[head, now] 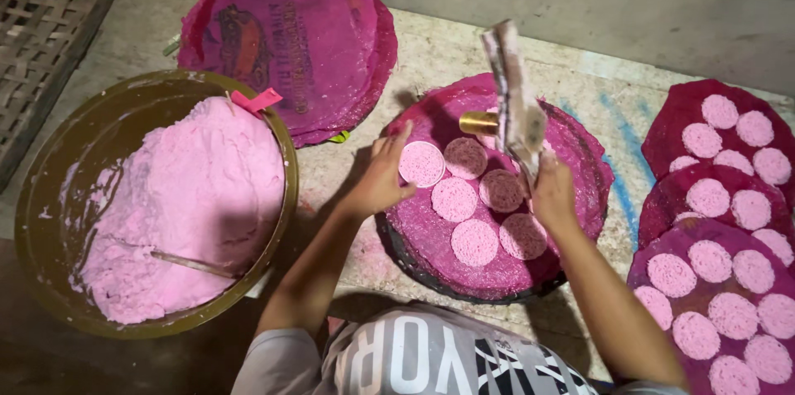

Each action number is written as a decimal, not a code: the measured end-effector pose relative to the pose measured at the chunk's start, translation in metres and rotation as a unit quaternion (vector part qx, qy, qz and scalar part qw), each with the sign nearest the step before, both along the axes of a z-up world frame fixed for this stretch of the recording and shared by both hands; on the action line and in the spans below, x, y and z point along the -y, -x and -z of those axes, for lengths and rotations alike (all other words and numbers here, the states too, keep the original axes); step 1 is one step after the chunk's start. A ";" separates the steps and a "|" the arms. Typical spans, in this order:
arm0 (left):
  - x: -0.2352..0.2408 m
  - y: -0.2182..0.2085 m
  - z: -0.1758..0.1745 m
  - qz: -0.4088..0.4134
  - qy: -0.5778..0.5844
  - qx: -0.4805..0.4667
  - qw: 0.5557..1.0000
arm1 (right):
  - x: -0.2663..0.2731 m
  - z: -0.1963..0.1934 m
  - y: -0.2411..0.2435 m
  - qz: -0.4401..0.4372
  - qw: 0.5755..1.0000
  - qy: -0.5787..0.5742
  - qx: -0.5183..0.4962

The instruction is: The person scoops pink dough from a bowl using a metal scoop and places it into a circular mold on a purple mat. They press the dough into the mold to form round shapes and arrange them on the mat. The process is repeated multiple times.

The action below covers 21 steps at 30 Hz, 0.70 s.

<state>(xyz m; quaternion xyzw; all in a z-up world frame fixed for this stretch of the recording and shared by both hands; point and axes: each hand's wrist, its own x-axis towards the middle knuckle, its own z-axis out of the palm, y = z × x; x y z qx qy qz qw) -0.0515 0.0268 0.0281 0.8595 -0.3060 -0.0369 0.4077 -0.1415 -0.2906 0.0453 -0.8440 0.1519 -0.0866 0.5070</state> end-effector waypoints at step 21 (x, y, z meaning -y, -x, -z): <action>-0.090 0.109 -0.008 -0.044 -0.136 0.027 0.989 | 0.015 0.008 0.136 0.063 0.975 -0.162 0.142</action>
